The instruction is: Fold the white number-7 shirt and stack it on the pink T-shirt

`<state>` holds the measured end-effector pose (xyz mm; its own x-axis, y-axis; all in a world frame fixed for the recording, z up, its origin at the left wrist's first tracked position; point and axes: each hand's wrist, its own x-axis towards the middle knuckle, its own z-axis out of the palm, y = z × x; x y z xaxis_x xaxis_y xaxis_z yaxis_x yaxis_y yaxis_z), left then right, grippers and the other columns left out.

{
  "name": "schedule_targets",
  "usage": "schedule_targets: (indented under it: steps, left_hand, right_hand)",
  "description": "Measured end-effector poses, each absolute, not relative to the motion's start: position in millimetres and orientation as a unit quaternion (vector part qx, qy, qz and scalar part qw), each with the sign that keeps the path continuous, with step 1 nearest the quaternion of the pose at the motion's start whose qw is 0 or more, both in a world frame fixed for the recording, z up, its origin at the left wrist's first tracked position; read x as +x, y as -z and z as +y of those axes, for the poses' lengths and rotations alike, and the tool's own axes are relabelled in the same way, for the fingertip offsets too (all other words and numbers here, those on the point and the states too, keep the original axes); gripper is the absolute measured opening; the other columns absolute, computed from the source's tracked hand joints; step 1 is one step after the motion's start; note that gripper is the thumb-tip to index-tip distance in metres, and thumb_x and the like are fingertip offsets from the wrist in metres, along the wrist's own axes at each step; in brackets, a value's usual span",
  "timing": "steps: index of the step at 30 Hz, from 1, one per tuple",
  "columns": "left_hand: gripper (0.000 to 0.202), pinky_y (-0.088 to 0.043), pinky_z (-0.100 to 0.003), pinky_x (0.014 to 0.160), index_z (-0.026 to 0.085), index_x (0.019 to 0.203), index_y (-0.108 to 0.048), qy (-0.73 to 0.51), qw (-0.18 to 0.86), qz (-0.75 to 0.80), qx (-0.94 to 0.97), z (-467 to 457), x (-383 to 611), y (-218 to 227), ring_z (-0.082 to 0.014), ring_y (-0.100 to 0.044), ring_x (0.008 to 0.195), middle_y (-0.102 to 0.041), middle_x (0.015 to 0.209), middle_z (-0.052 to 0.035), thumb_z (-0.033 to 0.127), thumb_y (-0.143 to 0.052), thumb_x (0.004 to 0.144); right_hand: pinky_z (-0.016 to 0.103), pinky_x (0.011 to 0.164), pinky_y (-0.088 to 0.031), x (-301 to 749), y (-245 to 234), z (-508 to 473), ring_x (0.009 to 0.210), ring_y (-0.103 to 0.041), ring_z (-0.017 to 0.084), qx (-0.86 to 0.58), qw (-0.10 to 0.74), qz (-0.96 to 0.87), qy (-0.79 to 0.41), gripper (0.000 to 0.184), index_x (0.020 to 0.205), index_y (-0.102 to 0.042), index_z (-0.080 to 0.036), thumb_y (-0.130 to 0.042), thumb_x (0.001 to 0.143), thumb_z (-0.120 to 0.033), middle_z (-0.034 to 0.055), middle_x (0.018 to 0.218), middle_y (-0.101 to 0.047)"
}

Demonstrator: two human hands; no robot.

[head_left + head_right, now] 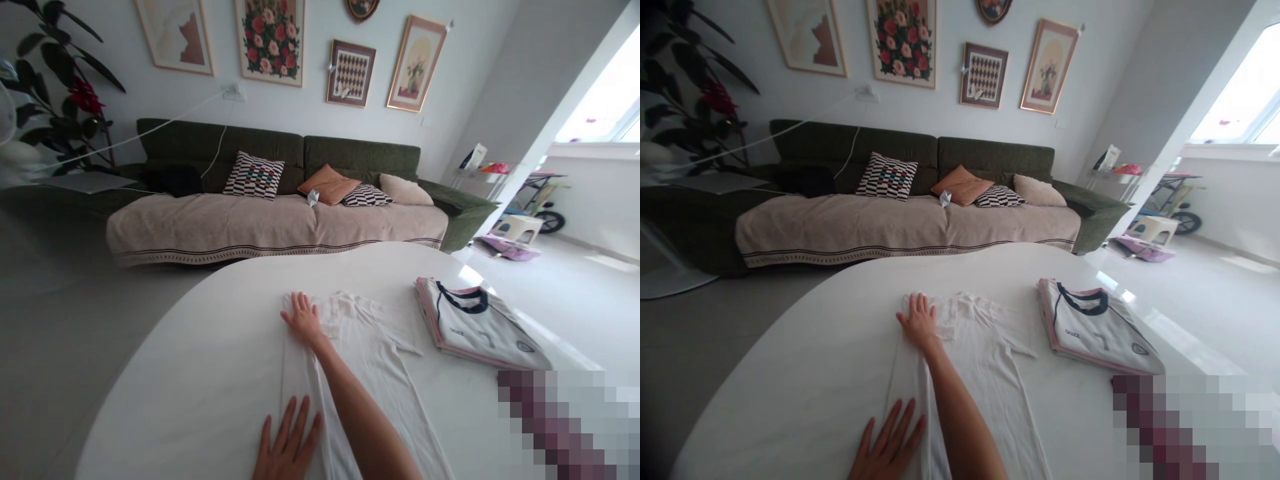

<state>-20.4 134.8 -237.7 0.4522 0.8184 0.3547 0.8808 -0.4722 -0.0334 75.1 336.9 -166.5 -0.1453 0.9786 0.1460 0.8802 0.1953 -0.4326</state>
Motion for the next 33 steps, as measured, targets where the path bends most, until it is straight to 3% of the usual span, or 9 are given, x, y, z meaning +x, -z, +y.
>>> schedule_targets:
  steps: [5, 9, 12, 15, 18, 20, 25, 29, 33]
  left_hand:
    - [0.066, -0.038, -0.046, 0.093, 0.034, 0.140, -0.015, 0.116, 0.062, -0.417, -0.899, 140, -36, 223, -0.0306, -0.045, 0.122, -0.036, 0.141, -0.0054, 0.043, -0.047, 0.083]
    - [0.082, -0.034, -0.050, 0.098, 0.031, 0.141, -0.013, 0.105, -0.004, -0.419, -0.902, 137, -38, 209, -0.0346, -0.037, 0.127, -0.029, 0.144, -0.0085, 0.068, -0.044, 0.074]
    - [0.080, -0.030, -0.056, 0.100, 0.033, 0.141, -0.011, 0.093, -0.044, -0.426, -0.899, 133, -39, 198, -0.0351, -0.032, 0.130, -0.024, 0.146, -0.0078, 0.068, -0.041, 0.075]
    - [0.081, -0.027, -0.063, 0.099, 0.033, 0.141, -0.012, 0.088, -0.078, -0.425, -0.897, 132, -39, 185, -0.0370, -0.028, 0.131, -0.022, 0.147, -0.0080, 0.069, -0.041, 0.075]
    - [0.077, -0.025, -0.065, 0.100, 0.034, 0.141, -0.018, 0.110, -0.094, -0.415, -0.898, 132, -36, 175, -0.0366, -0.028, 0.131, -0.024, 0.146, -0.0064, 0.066, -0.044, 0.076]
    - [0.067, -0.028, -0.060, 0.102, 0.034, 0.138, -0.028, 0.148, -0.102, -0.405, -0.897, 132, -33, 173, -0.0336, -0.028, 0.132, -0.029, 0.145, -0.0043, 0.058, -0.048, 0.079]
    - [0.042, -0.043, -0.031, 0.099, 0.029, 0.127, -0.050, 0.262, -0.189, -0.377, -0.868, 128, -28, 179, -0.0195, -0.042, 0.125, -0.044, 0.138, -0.0032, 0.037, -0.050, 0.085]
    - [0.039, -0.042, -0.027, 0.098, 0.030, 0.125, -0.052, 0.295, -0.232, -0.386, -0.842, 128, -33, 180, -0.0155, -0.050, 0.118, -0.053, 0.131, -0.0009, 0.033, -0.050, 0.086]
    - [0.036, -0.044, -0.025, 0.095, 0.028, 0.121, -0.056, 0.313, -0.215, -0.367, -0.849, 128, -36, 181, -0.0143, -0.055, 0.113, -0.060, 0.123, -0.0013, 0.031, -0.051, 0.085]
  right_hand:
    - [0.028, 0.102, -0.029, 155, 142, 317, 0.130, -0.032, 0.018, -0.715, 0.224, -0.657, -0.087, 0.050, 0.137, -0.031, -0.012, -0.036, 0.091, -0.030, 0.0119, 0.140, -0.038]
    - [0.038, 0.097, -0.035, 249, 136, 281, 0.119, -0.043, 0.028, -0.834, 0.204, -0.509, -0.056, 0.042, 0.126, -0.041, 0.000, -0.038, 0.089, -0.019, 0.0247, 0.123, -0.049]
    - [0.044, 0.090, -0.041, 294, 140, 263, 0.111, -0.049, 0.028, -0.887, 0.172, -0.424, -0.066, 0.036, 0.118, -0.048, -0.005, -0.045, 0.089, -0.025, 0.0208, 0.119, -0.051]
    - [0.041, 0.084, -0.047, 313, 144, 262, 0.099, -0.056, 0.020, -0.898, 0.148, -0.398, -0.116, 0.031, 0.112, -0.053, -0.014, -0.054, 0.086, -0.033, 0.0084, 0.113, -0.055]
    - [0.036, 0.077, -0.050, 318, 144, 269, 0.089, -0.059, 0.017, -0.891, 0.150, -0.394, -0.168, 0.028, 0.106, -0.056, -0.014, -0.055, 0.086, -0.034, 0.0063, 0.105, -0.059]
    - [0.034, 0.074, -0.051, 318, 140, 274, 0.086, -0.060, 0.016, -0.880, 0.167, -0.404, -0.185, 0.027, 0.104, -0.057, -0.014, -0.055, 0.086, -0.034, 0.0048, 0.103, -0.060]
    - [0.033, 0.072, -0.050, 294, 115, 286, 0.082, -0.059, 0.015, -0.845, 0.241, -0.454, -0.147, 0.025, 0.100, -0.058, -0.014, -0.054, 0.086, -0.035, 0.0031, 0.096, -0.061]
    - [0.029, 0.072, -0.046, 233, 89, 304, 0.082, -0.058, 0.015, -0.806, 0.277, -0.514, -0.096, 0.017, 0.099, -0.055, -0.014, -0.049, 0.086, -0.022, 0.0035, 0.089, -0.062]
    - [0.025, 0.068, -0.041, 152, 90, 315, 0.085, -0.059, 0.017, -0.766, 0.279, -0.574, -0.082, 0.026, 0.101, -0.053, -0.017, -0.042, 0.079, -0.008, 0.0063, 0.095, -0.062]
